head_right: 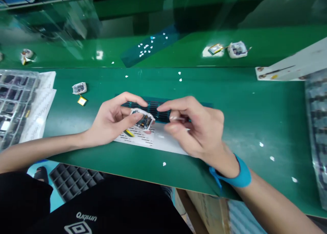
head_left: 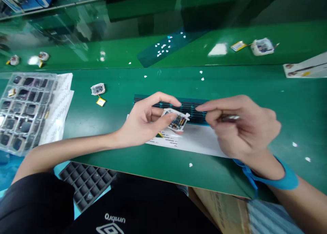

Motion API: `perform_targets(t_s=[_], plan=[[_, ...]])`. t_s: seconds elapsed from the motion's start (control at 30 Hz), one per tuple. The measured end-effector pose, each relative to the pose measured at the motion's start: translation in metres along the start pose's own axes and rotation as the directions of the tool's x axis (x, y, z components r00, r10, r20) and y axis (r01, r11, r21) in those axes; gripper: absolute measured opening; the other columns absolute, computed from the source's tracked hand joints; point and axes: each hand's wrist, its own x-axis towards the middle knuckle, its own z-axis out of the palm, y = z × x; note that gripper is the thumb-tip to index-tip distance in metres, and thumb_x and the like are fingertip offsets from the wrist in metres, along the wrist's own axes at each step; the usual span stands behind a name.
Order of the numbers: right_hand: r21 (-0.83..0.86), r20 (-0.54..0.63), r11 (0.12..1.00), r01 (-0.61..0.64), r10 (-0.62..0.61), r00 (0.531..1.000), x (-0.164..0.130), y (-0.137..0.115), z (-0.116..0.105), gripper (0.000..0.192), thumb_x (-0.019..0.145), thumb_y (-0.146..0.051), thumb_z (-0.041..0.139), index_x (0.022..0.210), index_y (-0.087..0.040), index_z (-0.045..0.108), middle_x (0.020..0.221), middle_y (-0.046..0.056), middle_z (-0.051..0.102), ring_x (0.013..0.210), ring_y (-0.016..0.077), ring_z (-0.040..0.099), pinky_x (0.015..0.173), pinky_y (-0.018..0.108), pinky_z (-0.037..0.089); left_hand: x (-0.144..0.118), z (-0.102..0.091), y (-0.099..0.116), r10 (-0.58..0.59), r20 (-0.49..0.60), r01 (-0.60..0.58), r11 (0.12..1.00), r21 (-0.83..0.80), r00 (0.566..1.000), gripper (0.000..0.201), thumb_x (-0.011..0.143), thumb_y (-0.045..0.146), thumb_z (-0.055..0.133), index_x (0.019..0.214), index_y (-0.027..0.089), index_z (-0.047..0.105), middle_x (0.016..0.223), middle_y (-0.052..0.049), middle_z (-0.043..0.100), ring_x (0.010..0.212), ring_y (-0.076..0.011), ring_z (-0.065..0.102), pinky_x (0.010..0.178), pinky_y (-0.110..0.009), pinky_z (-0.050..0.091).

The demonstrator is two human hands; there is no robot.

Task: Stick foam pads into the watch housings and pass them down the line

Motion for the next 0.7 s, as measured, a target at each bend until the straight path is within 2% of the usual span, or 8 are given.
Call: perform_targets(t_s=[0.07,0.13,0.27,0.37,0.47,0.57,0.7], plan=[[-0.114,0.059,0.988,0.109,-0.103,0.993,0.001,-0.002,0.002,0.008,0.104,-0.030,0.068,0.111,-0.027,0.070,0.071,-0.006,0.067,0.049,0.0079,0.053,0.045,0.024,0.037,0.008,0.003,-0.007,0.014,-0.010,-0.014,0.999,-0.043,1.000,0.018,0.099,0.031,0.072,0.112,0.021,0.063,0.086,0.000,0.082,0.077,-0.0185,0.083,0.066,-0.026,0.068],[-0.206,0.069,0.966,0.156,-0.144,0.987,0.002,-0.002,0.004,0.011,0.099,-0.019,0.071,0.107,-0.028,0.069,0.074,-0.006,0.072,0.053,0.0080,0.060,0.046,0.024,0.037,0.012,0.004,-0.016,0.018,-0.005,-0.018,0.997,-0.072,1.000,0.019,0.098,0.034,0.074,0.105,0.020,0.064,0.082,0.000,0.080,0.074,-0.0185,0.083,0.063,-0.025,0.067],[-0.219,0.155,0.963,0.157,-0.124,0.980,0.002,0.002,0.007,0.012,0.103,-0.024,0.065,0.114,-0.027,0.068,0.084,-0.003,0.077,0.059,0.0100,0.067,0.048,0.025,0.042,0.012,0.007,-0.031,0.043,0.000,-0.043,0.994,-0.102,0.999,0.020,0.096,0.034,0.075,0.100,0.019,0.062,0.078,0.001,0.075,0.066,-0.0142,0.079,0.058,-0.023,0.064],[-0.211,0.198,0.960,0.182,-0.141,0.970,-0.001,0.003,0.005,0.010,0.102,-0.020,0.065,0.109,-0.027,0.065,0.084,-0.005,0.076,0.061,0.0090,0.068,0.047,0.022,0.043,0.011,0.007,-0.035,0.084,-0.033,-0.085,0.994,-0.062,0.996,0.020,0.097,0.036,0.074,0.099,0.020,0.062,0.073,0.003,0.070,0.063,-0.0111,0.073,0.056,-0.022,0.060],[-0.209,0.231,0.963,0.170,-0.121,0.965,-0.003,0.002,0.004,0.006,0.102,-0.024,0.068,0.099,-0.026,0.063,0.079,-0.005,0.075,0.056,0.0096,0.067,0.044,0.024,0.042,0.011,0.007,-0.037,0.111,-0.072,-0.114,0.993,-0.029,0.991,0.029,0.094,0.042,0.078,0.094,0.021,0.059,0.069,0.003,0.066,0.054,-0.0081,0.063,0.047,-0.021,0.048],[-0.223,0.213,0.969,0.108,-0.060,0.975,-0.004,0.000,0.005,0.007,0.105,-0.030,0.066,0.101,-0.026,0.062,0.080,-0.003,0.077,0.052,0.0111,0.066,0.044,0.027,0.044,0.010,0.008,-0.038,0.122,-0.081,-0.125,0.992,-0.032,0.989,0.035,0.092,0.043,0.081,0.090,0.020,0.056,0.067,0.003,0.065,0.051,-0.0064,0.057,0.043,-0.019,0.036],[-0.296,0.211,0.947,0.122,-0.059,0.976,-0.003,-0.005,0.006,0.007,0.104,-0.025,0.068,0.110,-0.026,0.064,0.089,-0.003,0.081,0.055,0.0100,0.068,0.046,0.026,0.045,0.010,0.010,-0.040,0.161,-0.134,-0.168,0.985,-0.038,0.978,0.032,0.095,0.039,0.079,0.089,0.020,0.054,0.072,0.001,0.067,0.058,-0.0071,0.062,0.049,-0.018,0.043]])
